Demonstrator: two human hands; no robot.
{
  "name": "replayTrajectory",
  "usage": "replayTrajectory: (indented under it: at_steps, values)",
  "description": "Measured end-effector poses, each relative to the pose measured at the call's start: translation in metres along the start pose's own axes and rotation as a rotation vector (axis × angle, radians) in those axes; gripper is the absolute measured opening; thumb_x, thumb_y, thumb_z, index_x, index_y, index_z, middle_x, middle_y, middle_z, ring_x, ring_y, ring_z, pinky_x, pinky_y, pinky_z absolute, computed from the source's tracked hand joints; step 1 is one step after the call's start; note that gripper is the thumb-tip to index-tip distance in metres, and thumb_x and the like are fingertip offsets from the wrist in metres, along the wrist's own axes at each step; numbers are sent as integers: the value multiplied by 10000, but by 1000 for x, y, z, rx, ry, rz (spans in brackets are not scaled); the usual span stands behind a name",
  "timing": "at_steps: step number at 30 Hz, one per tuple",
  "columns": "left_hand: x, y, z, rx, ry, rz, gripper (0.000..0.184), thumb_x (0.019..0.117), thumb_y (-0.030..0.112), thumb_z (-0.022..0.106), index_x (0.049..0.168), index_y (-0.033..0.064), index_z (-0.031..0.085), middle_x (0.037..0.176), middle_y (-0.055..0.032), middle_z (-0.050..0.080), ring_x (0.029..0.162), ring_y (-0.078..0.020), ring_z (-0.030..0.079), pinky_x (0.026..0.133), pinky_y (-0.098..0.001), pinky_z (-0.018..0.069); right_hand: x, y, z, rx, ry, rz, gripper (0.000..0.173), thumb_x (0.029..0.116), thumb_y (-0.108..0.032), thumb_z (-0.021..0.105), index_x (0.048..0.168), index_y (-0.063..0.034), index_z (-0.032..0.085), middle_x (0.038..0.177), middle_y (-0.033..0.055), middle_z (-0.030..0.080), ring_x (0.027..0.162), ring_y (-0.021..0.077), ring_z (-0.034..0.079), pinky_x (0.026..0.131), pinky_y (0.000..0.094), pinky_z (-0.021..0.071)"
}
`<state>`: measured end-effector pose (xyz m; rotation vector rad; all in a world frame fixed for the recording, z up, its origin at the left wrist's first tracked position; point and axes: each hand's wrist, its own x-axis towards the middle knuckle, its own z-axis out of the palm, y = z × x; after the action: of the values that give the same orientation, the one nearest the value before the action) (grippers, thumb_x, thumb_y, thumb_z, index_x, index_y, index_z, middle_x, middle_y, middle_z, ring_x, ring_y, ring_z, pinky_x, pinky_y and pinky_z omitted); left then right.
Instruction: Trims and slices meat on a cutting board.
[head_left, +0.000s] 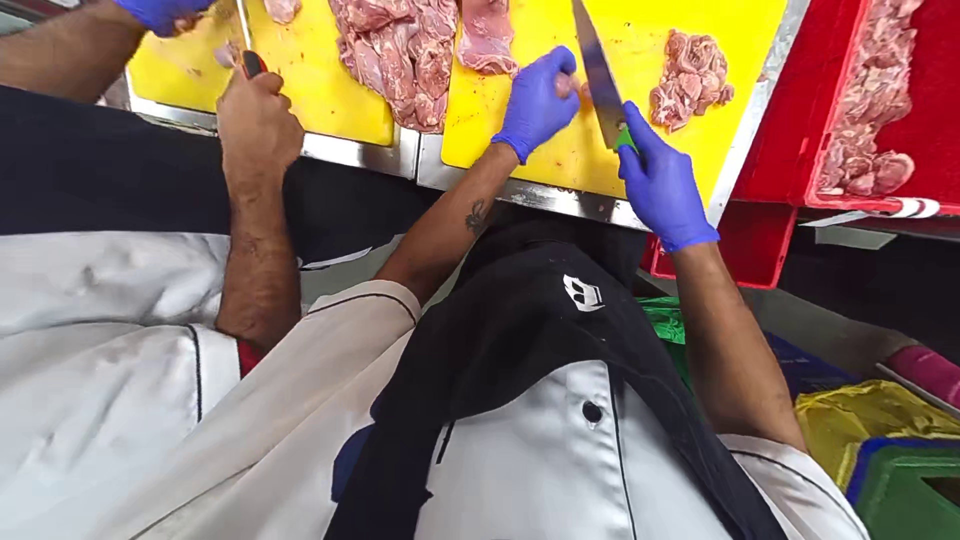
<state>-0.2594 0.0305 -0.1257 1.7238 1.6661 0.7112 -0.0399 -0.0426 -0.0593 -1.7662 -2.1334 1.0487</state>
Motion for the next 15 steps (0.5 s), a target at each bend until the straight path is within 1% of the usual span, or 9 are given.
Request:
replayTrajectory:
  at_steps: [2,3,4,5,6,8,11,13,15]
  values:
    - [16,-5,-12,-350,-8,-122,384,890,136,657,1263,49,683,1145,-105,720,879,-167,703,755,-353,601,-29,3,-9,256,40,60,533,1106,-254,414,1626,-304,314,827,79,634,518,190,549,444,382,495]
    - [23,-4,-14,-519,-49,-135,347,939,111,629,1273,31,676,1116,-107,710,786,-157,676,667,-332,587,-39,5,-13,371,57,101,544,1106,-245,408,1633,-310,291,811,57,620,486,167,522,406,345,477]
    - [30,-3,-13,-588,-109,-102,313,959,105,609,1251,19,680,1087,-103,703,778,-149,664,665,-323,580,-45,7,-15,465,79,143,547,1108,-240,405,1636,-309,281,796,43,606,471,155,509,389,319,467]
    - [36,-2,-9,-527,-172,-15,298,939,115,614,1209,13,692,1082,-97,706,834,-140,669,728,-321,579,-50,9,-14,529,95,189,543,1113,-242,404,1636,-308,275,787,38,598,465,150,502,387,305,462]
    - [39,2,-6,-365,-235,88,302,901,153,638,1164,29,716,1119,-94,719,970,-151,681,859,-348,566,-52,13,-13,555,106,229,539,1115,-249,407,1634,-309,279,785,37,602,462,150,505,388,302,465]
    - [35,12,3,-59,-329,257,270,887,235,692,1071,42,735,1114,-127,719,1109,-240,666,995,-437,520,-60,23,-7,490,94,274,532,1112,-275,417,1629,-310,296,800,40,620,480,149,526,417,315,487]
    - [16,14,7,153,-307,279,229,893,221,672,1050,60,716,1063,-128,718,1063,-273,684,950,-461,542,-73,33,-3,213,37,236,518,1095,-328,441,1606,-346,353,824,64,653,550,188,580,516,420,533]
    - [3,10,5,124,-237,196,252,883,191,677,1099,69,720,1100,-113,730,1087,-249,690,972,-444,550,-82,31,-6,25,-1,168,517,1093,-314,438,1603,-342,360,853,106,684,651,246,640,612,505,551]
    - [-4,7,8,81,-172,152,253,880,198,674,1095,80,737,1082,-104,732,1068,-231,694,961,-427,550,-87,28,-12,-134,-7,88,525,1089,-287,441,1606,-324,360,829,147,682,682,318,648,628,559,525]
